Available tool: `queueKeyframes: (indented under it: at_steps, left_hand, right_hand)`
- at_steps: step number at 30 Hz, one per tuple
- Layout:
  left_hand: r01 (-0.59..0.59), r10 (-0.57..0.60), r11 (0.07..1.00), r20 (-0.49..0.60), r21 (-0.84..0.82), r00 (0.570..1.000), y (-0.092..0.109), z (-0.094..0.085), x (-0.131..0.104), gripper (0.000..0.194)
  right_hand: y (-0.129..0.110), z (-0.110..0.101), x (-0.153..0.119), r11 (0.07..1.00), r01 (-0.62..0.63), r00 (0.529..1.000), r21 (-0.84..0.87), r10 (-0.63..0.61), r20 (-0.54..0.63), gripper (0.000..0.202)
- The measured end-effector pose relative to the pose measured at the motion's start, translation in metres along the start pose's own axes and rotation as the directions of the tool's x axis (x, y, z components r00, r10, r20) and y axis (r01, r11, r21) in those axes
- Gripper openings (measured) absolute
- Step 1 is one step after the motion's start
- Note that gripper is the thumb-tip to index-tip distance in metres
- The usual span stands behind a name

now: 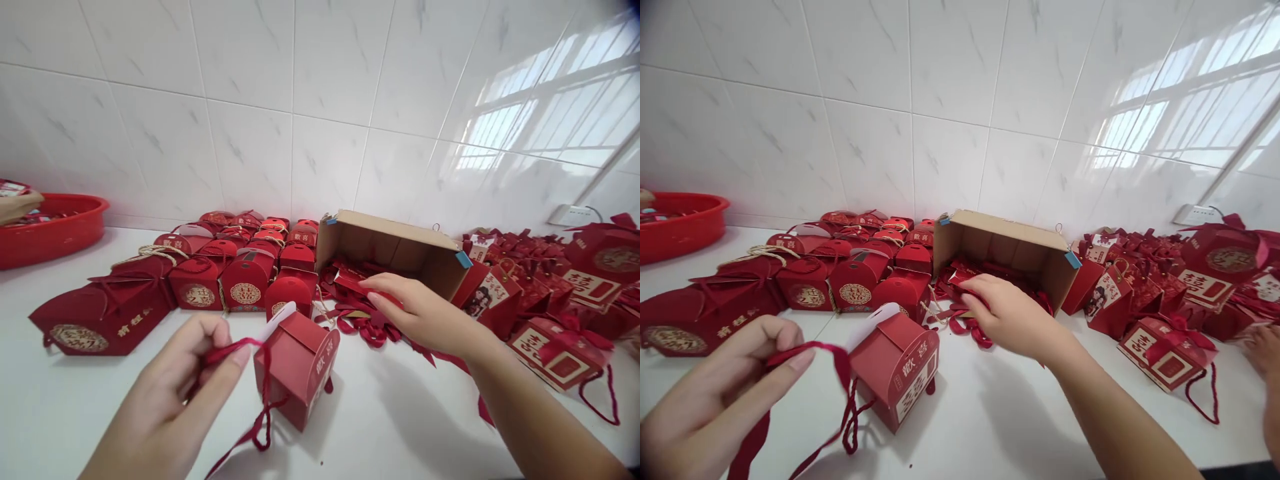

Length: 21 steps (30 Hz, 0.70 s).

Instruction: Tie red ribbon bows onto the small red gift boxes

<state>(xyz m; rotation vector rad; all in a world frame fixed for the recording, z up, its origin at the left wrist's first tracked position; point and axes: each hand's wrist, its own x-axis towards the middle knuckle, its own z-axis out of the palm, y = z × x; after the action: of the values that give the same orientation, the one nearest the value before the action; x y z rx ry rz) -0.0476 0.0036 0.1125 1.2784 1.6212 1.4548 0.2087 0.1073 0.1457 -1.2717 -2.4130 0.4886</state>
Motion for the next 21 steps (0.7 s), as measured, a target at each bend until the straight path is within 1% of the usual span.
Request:
queueKeyframes:
  at_steps: [1,2,3,4,5,6,7,9,10,12,13,14,15,17,19,20,21]
  left_hand:
    - [-0.012,0.013,1.0,0.049,-0.02,0.999,0.003,0.005,-0.002,0.034]
    - [-0.052,0.055,0.998,0.088,-0.03,0.995,0.006,0.009,-0.004,0.033]
    - [-0.106,0.11,0.994,0.127,-0.038,0.986,0.009,0.013,-0.006,0.03]
    - [-0.16,0.165,0.986,0.167,-0.046,0.972,0.012,0.016,-0.008,0.026]
    - [-0.199,0.207,0.978,0.195,-0.057,0.959,0.015,0.019,-0.011,0.021]
    - [-0.218,0.228,0.973,0.198,-0.069,0.953,0.019,0.021,-0.013,0.018]
    - [-0.219,0.23,0.973,0.174,-0.077,0.958,0.022,0.023,-0.016,0.017]
    - [-0.205,0.213,0.975,0.084,-0.086,0.974,0.029,0.027,-0.019,0.015]
    - [-0.199,0.202,0.976,0.037,-0.09,0.979,0.031,0.028,-0.02,0.013]
    - [-0.199,0.198,0.975,-0.021,-0.094,0.98,0.032,0.029,-0.02,0.01]
    - [-0.206,0.204,0.974,-0.029,-0.099,0.979,0.031,0.029,-0.018,0.008]
    - [-0.218,0.216,0.97,-0.024,-0.104,0.976,0.03,0.029,-0.017,0.007]
    - [-0.237,0.237,0.966,-0.009,-0.107,0.971,0.028,0.028,-0.015,0.006]
    - [-0.289,0.294,0.95,0.024,-0.117,0.956,0.024,0.026,-0.012,0.006]
    - [-0.33,0.339,0.933,0.04,-0.145,0.94,0.021,0.023,-0.012,0.008]
    - [-0.338,0.348,0.926,0.034,-0.167,0.937,0.02,0.022,-0.013,0.009]
    - [-0.338,0.348,0.921,0.02,-0.191,0.937,0.02,0.021,-0.014,0.009]
  right_hand:
    - [-0.021,-0.003,-0.003,0.979,0.083,0.996,0.187,-0.085,0.001,0.036]
    - [-0.04,-0.003,-0.006,0.92,0.176,0.982,0.35,-0.187,-0.003,0.036]
    - [-0.057,0.001,-0.008,0.848,0.228,0.965,0.478,-0.263,0.007,0.042]
    - [-0.07,0.007,-0.01,0.786,0.222,0.953,0.578,-0.3,0.041,0.052]
    - [-0.08,0.014,-0.01,0.727,0.189,0.941,0.66,-0.326,0.088,0.059]
    - [-0.086,0.022,-0.01,0.67,0.137,0.926,0.729,-0.349,0.146,0.063]
    - [-0.088,0.029,-0.009,0.619,0.071,0.908,0.782,-0.365,0.206,0.064]
    - [-0.085,0.037,-0.005,0.53,-0.053,0.878,0.847,-0.38,0.292,0.061]
    - [-0.081,0.037,-0.003,0.492,-0.092,0.875,0.866,-0.376,0.306,0.06]
    - [-0.07,0.032,0.001,0.44,-0.107,0.896,0.891,-0.346,0.278,0.053]
    - [-0.064,0.027,0.002,0.436,-0.089,0.907,0.895,-0.336,0.254,0.047]
    - [-0.058,0.022,0.002,0.451,-0.066,0.913,0.89,-0.334,0.237,0.041]
    - [-0.053,0.016,0.003,0.487,-0.045,0.91,0.872,-0.34,0.237,0.036]
    - [-0.043,0.005,0.002,0.62,-0.026,0.898,0.784,-0.331,0.291,0.033]
    - [-0.034,-0.001,0.001,0.767,-0.01,0.892,0.641,-0.284,0.353,0.031]
    - [-0.031,-0.004,0.0,0.822,0.002,0.898,0.57,-0.252,0.36,0.031]
    - [-0.027,-0.006,-0.001,0.858,0.019,0.913,0.513,-0.224,0.34,0.031]
